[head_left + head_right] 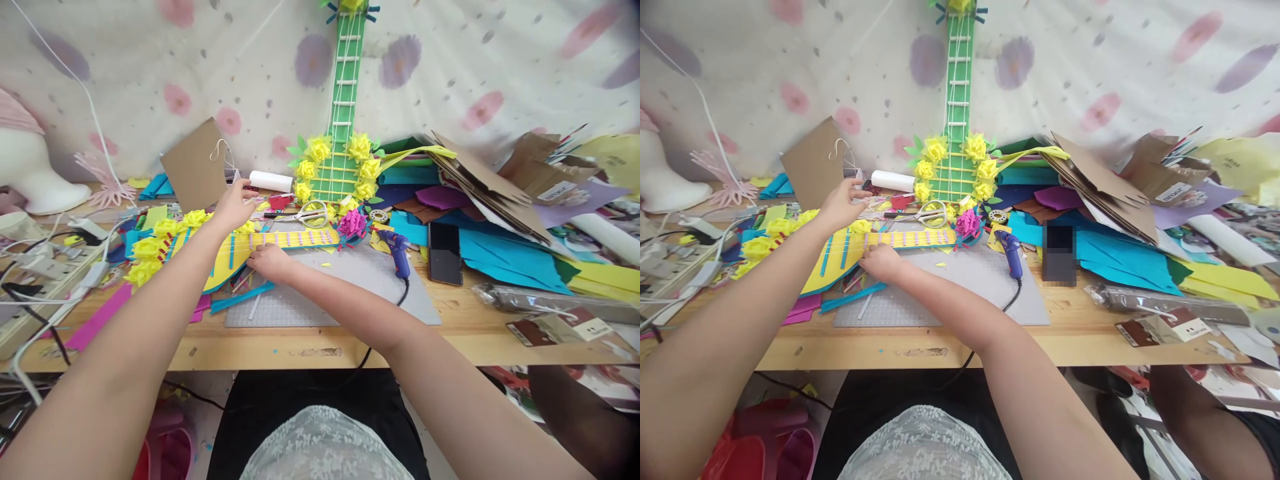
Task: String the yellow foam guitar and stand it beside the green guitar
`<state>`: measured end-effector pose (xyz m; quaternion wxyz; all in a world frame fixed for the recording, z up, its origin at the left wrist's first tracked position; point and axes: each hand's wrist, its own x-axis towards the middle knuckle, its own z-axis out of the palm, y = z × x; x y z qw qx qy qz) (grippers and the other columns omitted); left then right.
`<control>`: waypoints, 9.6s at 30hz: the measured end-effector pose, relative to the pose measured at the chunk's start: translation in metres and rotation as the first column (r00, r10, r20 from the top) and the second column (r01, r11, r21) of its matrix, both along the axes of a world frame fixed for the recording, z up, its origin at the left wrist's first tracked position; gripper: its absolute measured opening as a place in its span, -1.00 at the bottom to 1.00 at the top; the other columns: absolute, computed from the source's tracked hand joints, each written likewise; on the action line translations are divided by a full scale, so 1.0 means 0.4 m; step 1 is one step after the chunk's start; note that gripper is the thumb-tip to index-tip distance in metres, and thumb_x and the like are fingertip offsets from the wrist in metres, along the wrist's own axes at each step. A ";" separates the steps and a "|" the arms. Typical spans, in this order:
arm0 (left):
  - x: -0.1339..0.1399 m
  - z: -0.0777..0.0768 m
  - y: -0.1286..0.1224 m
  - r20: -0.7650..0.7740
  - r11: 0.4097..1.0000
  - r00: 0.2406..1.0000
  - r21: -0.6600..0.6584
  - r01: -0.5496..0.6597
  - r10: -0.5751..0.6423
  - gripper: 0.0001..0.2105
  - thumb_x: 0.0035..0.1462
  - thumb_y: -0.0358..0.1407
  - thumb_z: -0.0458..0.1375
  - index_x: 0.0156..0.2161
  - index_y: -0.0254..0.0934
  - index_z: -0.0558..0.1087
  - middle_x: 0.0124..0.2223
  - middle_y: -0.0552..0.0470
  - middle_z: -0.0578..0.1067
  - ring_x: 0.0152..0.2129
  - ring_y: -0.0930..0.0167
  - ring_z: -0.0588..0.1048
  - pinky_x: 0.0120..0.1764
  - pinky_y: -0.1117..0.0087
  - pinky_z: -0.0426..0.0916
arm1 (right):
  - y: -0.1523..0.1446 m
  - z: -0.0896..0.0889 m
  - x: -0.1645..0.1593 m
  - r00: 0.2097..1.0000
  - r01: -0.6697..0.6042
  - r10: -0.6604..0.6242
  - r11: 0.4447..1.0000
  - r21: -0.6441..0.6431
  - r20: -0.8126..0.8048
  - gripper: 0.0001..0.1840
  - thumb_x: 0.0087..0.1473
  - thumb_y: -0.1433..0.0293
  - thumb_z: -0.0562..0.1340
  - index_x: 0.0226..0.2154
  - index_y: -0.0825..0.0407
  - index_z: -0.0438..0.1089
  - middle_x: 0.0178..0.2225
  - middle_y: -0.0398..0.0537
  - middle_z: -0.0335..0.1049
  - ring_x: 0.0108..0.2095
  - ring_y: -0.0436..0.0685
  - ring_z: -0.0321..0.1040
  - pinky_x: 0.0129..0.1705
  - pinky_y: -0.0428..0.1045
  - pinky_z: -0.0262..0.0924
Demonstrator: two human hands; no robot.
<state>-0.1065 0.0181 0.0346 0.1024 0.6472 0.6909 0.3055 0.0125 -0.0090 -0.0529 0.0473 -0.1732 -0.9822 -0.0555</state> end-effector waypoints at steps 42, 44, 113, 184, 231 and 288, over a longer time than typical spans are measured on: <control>0.227 -0.174 0.053 -0.492 0.959 0.832 -0.237 0.155 -0.256 -0.55 -0.13 -0.14 0.19 -0.08 -0.26 0.39 -0.06 -0.15 0.45 -0.07 0.16 0.38 -0.04 0.23 0.28 | -0.032 -0.021 0.397 0.418 0.753 -0.892 0.445 -0.485 -0.171 -0.58 0.11 0.42 -0.03 0.00 0.05 0.27 -0.32 0.05 0.49 -0.33 0.18 0.42 -0.30 -0.02 0.16; 0.221 -0.176 0.056 -0.492 0.961 0.837 -0.245 0.132 -0.240 -0.55 -0.14 -0.12 0.20 -0.09 -0.25 0.40 -0.06 -0.14 0.45 -0.07 0.16 0.38 -0.05 0.24 0.28 | -0.026 -0.018 0.392 0.418 0.751 -0.892 0.445 -0.488 -0.170 -0.58 0.11 0.41 -0.03 0.01 0.04 0.27 -0.34 0.04 0.49 -0.34 0.18 0.42 -0.31 -0.02 0.16; 0.311 -0.224 0.080 -0.082 0.963 0.964 -0.117 0.243 -0.253 -0.72 -0.12 -0.34 0.20 -0.23 -0.23 0.31 -0.17 -0.01 0.46 -0.13 0.29 0.37 -0.10 0.29 0.25 | -0.001 -0.041 0.388 0.470 0.601 -0.867 0.451 -0.660 -0.165 -0.62 0.09 0.45 0.02 -0.07 0.10 0.38 -0.35 0.00 0.50 -0.33 0.08 0.41 -0.21 -0.08 0.17; 0.315 -0.229 0.073 -0.087 0.967 0.967 -0.102 0.232 -0.241 -0.73 -0.08 -0.35 0.16 -0.20 -0.26 0.31 -0.15 -0.05 0.46 -0.12 0.30 0.37 -0.08 0.28 0.24 | -0.004 -0.031 0.362 0.549 0.771 -0.836 0.509 -0.382 -0.007 -0.49 0.21 0.33 -0.13 0.17 0.16 0.05 -0.23 0.17 0.46 -0.28 0.18 0.43 -0.23 -0.01 0.21; 0.315 -0.227 0.073 -0.107 0.966 0.963 -0.103 0.236 -0.247 -0.73 -0.08 -0.34 0.18 -0.20 -0.28 0.31 -0.15 -0.07 0.45 -0.12 0.28 0.36 -0.10 0.27 0.26 | -0.019 -0.012 0.374 0.502 0.860 -0.857 0.480 -0.174 0.117 -0.49 0.19 0.33 -0.11 0.19 -0.19 0.01 -0.22 0.01 0.47 -0.27 0.14 0.41 -0.25 0.01 0.20; 0.316 -0.221 0.068 -0.118 0.963 0.959 -0.118 0.243 -0.257 -0.73 -0.08 -0.34 0.18 -0.20 -0.25 0.31 -0.15 -0.05 0.45 -0.14 0.30 0.38 -0.10 0.28 0.27 | -0.023 -0.011 0.357 0.552 0.828 -0.825 0.522 -0.207 0.126 -0.48 0.20 0.35 -0.13 0.20 0.03 0.00 -0.23 0.13 0.45 -0.27 0.15 0.41 -0.23 0.01 0.22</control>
